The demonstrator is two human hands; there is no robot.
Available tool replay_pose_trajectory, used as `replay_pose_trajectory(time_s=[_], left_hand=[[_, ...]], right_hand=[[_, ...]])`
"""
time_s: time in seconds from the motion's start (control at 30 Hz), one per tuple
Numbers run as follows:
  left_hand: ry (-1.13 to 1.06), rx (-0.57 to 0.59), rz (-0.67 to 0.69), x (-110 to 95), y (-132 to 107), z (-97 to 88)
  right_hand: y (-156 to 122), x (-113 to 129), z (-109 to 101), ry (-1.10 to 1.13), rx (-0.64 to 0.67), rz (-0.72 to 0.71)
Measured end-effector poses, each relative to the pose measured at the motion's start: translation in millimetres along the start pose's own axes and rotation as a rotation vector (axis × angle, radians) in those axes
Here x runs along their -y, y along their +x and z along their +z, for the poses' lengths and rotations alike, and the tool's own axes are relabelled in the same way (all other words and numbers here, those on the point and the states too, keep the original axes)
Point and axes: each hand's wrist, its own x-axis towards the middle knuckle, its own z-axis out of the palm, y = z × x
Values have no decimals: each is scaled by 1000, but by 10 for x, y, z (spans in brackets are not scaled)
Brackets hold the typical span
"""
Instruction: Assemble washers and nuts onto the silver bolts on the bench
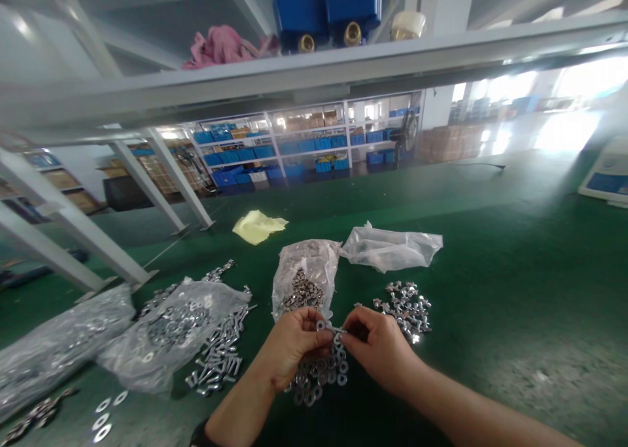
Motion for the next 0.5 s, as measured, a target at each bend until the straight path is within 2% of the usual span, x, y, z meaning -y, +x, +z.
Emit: replay_pose_trajectory(time_s=[0.33, 0.5], left_hand=[[-18, -1, 7, -4, -8, 5], [-34, 4, -5, -8, -6, 11]], right_hand=[[15, -8, -38, 20, -42, 19], [34, -36, -23, 113, 30, 17]])
